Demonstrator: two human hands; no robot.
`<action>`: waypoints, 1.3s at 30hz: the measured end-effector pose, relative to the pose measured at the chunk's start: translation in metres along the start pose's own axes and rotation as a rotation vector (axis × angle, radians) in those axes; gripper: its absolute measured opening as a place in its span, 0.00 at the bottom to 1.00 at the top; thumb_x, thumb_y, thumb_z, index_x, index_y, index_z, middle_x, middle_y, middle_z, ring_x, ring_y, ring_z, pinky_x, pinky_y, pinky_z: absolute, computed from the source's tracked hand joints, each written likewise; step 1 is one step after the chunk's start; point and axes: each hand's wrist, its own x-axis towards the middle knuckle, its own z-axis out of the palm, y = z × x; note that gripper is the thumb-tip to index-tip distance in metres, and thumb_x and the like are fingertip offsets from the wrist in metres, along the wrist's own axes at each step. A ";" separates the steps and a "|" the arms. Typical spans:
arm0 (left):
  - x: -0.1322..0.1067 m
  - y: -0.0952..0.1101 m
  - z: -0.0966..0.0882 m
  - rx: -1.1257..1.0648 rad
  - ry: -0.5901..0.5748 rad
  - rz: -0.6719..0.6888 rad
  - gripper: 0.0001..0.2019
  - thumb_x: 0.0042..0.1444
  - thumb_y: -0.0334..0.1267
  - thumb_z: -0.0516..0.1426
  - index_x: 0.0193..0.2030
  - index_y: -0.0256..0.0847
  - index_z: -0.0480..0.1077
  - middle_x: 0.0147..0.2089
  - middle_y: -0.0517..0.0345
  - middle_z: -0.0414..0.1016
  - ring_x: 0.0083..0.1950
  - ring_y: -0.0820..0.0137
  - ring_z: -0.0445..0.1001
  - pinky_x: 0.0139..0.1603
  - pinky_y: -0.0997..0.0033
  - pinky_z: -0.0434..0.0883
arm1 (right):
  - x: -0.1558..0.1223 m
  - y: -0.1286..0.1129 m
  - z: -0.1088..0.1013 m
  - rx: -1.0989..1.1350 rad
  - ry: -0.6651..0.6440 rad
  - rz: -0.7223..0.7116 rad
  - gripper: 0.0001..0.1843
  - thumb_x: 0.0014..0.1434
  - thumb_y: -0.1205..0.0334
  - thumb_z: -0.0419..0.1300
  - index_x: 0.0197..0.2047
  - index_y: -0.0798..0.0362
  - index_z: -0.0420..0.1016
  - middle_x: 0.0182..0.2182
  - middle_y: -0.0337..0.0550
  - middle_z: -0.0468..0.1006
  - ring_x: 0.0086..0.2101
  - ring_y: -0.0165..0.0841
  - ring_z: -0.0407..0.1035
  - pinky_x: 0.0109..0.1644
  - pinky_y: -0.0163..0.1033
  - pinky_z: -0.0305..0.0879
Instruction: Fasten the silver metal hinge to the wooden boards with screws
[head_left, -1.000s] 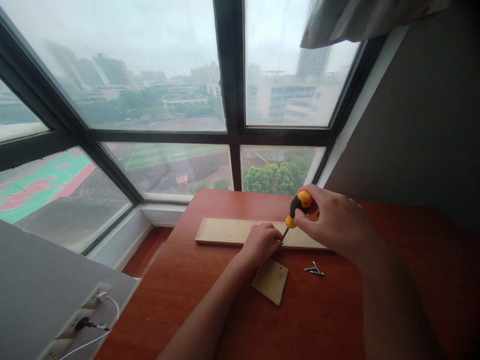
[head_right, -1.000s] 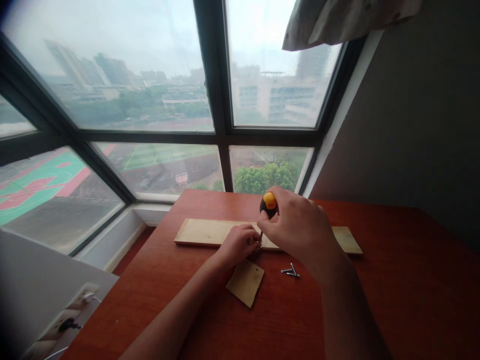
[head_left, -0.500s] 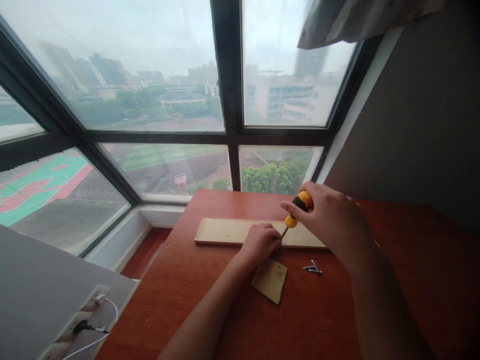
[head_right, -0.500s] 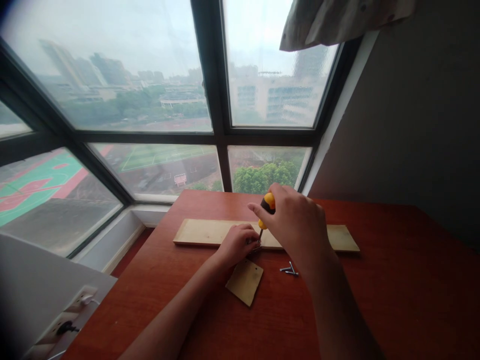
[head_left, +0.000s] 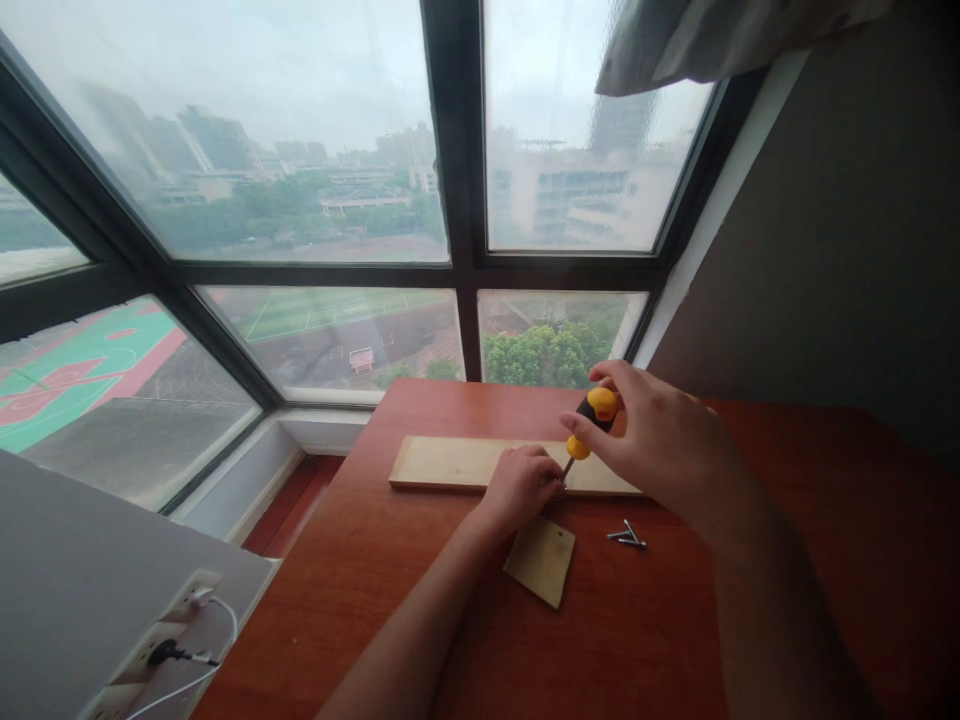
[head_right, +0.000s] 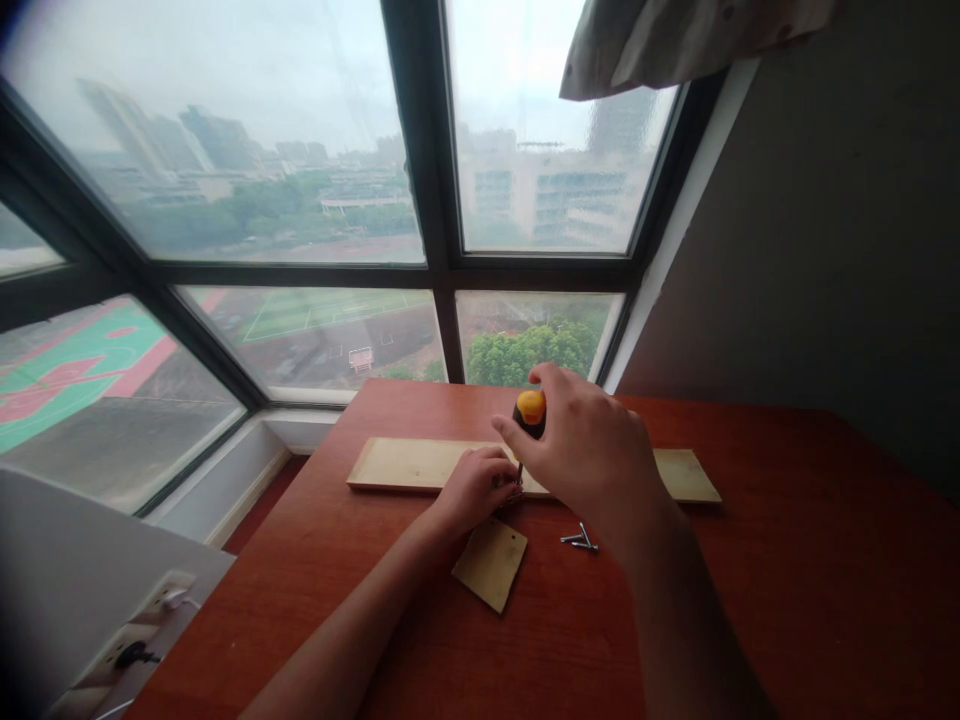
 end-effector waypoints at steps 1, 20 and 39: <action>0.000 0.000 0.000 0.002 0.002 0.001 0.02 0.51 0.35 0.62 0.32 0.43 0.76 0.36 0.60 0.75 0.35 0.71 0.70 0.38 0.74 0.62 | 0.001 -0.001 0.001 -0.063 0.019 0.046 0.22 0.55 0.38 0.53 0.42 0.47 0.67 0.34 0.42 0.78 0.31 0.41 0.72 0.27 0.38 0.48; 0.000 -0.003 0.004 -0.002 0.055 0.033 0.02 0.50 0.34 0.63 0.32 0.42 0.76 0.36 0.59 0.75 0.36 0.71 0.71 0.39 0.72 0.64 | 0.001 -0.001 0.005 -0.024 -0.003 0.005 0.15 0.55 0.52 0.57 0.45 0.44 0.67 0.29 0.37 0.77 0.28 0.38 0.71 0.28 0.38 0.53; -0.001 0.008 -0.006 -0.283 0.095 -0.012 0.03 0.52 0.36 0.61 0.33 0.41 0.75 0.35 0.58 0.73 0.34 0.72 0.69 0.37 0.74 0.66 | -0.001 -0.002 -0.005 0.221 0.165 -0.016 0.19 0.51 0.57 0.59 0.48 0.47 0.70 0.29 0.38 0.77 0.27 0.35 0.70 0.34 0.39 0.64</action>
